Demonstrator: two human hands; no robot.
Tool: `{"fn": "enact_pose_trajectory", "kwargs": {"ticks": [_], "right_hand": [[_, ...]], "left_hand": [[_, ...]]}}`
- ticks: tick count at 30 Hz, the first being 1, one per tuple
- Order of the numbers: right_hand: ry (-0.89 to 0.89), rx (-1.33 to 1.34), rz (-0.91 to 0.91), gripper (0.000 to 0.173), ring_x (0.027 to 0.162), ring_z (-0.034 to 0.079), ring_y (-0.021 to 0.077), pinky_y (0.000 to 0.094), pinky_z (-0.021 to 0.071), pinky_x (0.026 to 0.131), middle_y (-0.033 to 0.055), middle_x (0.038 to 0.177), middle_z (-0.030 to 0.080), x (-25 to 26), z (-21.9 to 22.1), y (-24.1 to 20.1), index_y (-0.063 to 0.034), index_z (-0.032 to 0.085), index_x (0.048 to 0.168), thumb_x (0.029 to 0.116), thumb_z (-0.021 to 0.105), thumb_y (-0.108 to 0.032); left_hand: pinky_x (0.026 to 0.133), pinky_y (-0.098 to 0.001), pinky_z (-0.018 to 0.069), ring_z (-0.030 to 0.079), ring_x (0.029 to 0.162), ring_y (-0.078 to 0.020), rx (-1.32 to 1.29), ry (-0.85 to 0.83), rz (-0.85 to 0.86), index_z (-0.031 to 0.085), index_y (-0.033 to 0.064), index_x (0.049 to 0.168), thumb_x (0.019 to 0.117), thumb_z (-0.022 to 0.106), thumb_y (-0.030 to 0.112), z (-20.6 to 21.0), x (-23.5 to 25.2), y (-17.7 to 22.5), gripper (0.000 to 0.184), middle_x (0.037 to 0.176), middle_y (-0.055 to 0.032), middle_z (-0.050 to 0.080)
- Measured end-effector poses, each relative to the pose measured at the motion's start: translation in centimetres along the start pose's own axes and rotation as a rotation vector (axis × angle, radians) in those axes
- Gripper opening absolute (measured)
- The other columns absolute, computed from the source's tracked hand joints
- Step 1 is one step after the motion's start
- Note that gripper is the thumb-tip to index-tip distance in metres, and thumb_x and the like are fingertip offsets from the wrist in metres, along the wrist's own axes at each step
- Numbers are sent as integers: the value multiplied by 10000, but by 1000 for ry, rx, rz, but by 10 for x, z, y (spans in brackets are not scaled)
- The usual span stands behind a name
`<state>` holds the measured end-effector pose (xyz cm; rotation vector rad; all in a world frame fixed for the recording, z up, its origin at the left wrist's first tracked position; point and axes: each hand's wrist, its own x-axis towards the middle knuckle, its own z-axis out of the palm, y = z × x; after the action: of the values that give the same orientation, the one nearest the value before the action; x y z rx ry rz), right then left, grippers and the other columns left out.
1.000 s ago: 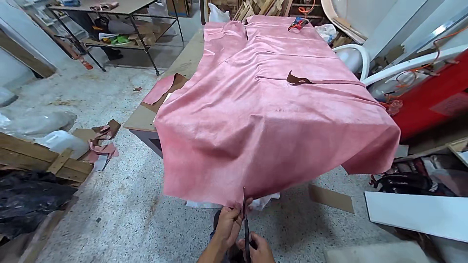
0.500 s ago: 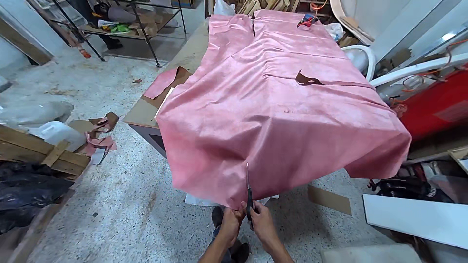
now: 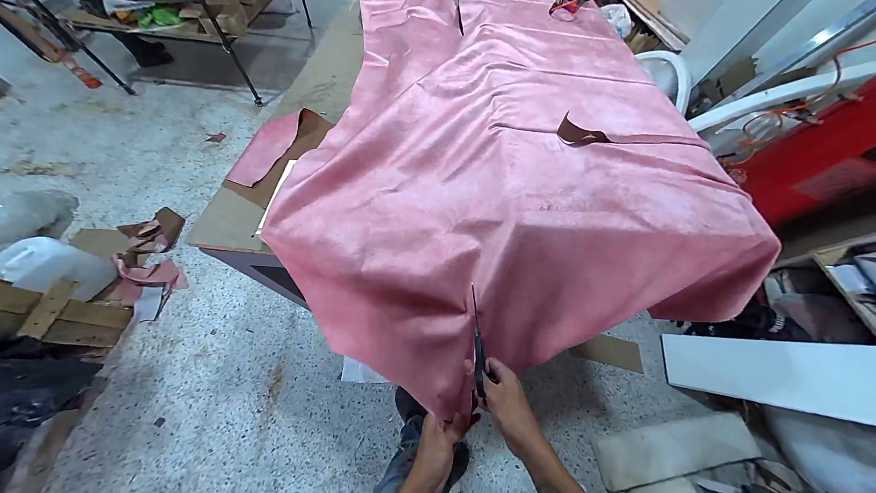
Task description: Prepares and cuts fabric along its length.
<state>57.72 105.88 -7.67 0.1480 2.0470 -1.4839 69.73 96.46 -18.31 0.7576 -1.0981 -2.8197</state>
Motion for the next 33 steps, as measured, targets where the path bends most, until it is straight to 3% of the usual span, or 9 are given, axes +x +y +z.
{"fn": "enact_pose_trajectory", "kwargs": {"ticks": [2,5,7,10,14,18,22,27,33], "right_hand": [[4,39,4,362,554,558,178,340,494,508,67,708,596,3,1,-7,-48,640,907,984,671,-400],[-28,23,-4,445,638,572,159,332,502,587,42,763,594,16,-1,-13,-71,622,984,965,666,-513],[-25,61,-15,439,620,545,159,329,478,570,44,749,578,32,-2,-22,-67,617,974,955,687,-500],[-5,145,16,395,513,527,163,307,456,463,68,689,587,40,4,-34,-44,644,920,967,703,-431],[-10,117,-4,444,608,533,149,317,475,562,42,772,580,61,2,-47,-63,630,1016,954,684,-499],[58,137,23,444,485,538,176,325,467,444,77,660,595,65,4,-63,-35,647,871,980,673,-465],[93,17,-47,480,589,577,190,376,520,559,59,726,594,85,6,-76,-62,634,925,954,657,-541],[60,53,-28,502,519,551,184,350,496,501,56,646,561,100,-4,-86,-78,601,804,933,694,-554],[-158,86,31,570,616,537,155,325,473,554,36,777,565,107,-13,-83,-82,589,1069,945,616,-637]], "left_hand": [[1018,-556,557,670,1165,-375,-13,-2,10,475,-85,1335,927,631,-57,-7,3,2,437,1264,-253,660],[1018,-509,556,669,1172,-340,58,14,4,488,-79,1333,886,701,16,-25,5,3,504,1267,-236,669],[1040,-514,543,660,1201,-348,75,-9,-6,467,-83,1354,899,743,70,-34,3,9,553,1293,-241,664],[985,-418,573,702,1084,-222,135,27,-24,514,-58,1296,885,727,17,-42,4,26,469,1168,-150,716],[975,-399,581,718,1048,-188,227,-14,-49,543,-58,1255,905,661,-50,-55,4,35,370,1120,-114,743],[961,-399,589,725,1027,-178,354,-23,-86,585,-68,1205,903,653,-70,-54,4,49,310,1080,-102,755],[965,-411,587,725,1025,-192,377,-10,-112,572,-87,1213,916,651,-57,-58,7,54,309,1081,-124,749],[958,-402,592,729,1014,-178,395,44,-106,570,-82,1210,914,639,-70,-62,12,59,304,1073,-113,752],[967,-423,589,727,1027,-207,396,143,-94,544,-87,1254,934,617,-59,-67,9,64,329,1096,-140,744]]}}
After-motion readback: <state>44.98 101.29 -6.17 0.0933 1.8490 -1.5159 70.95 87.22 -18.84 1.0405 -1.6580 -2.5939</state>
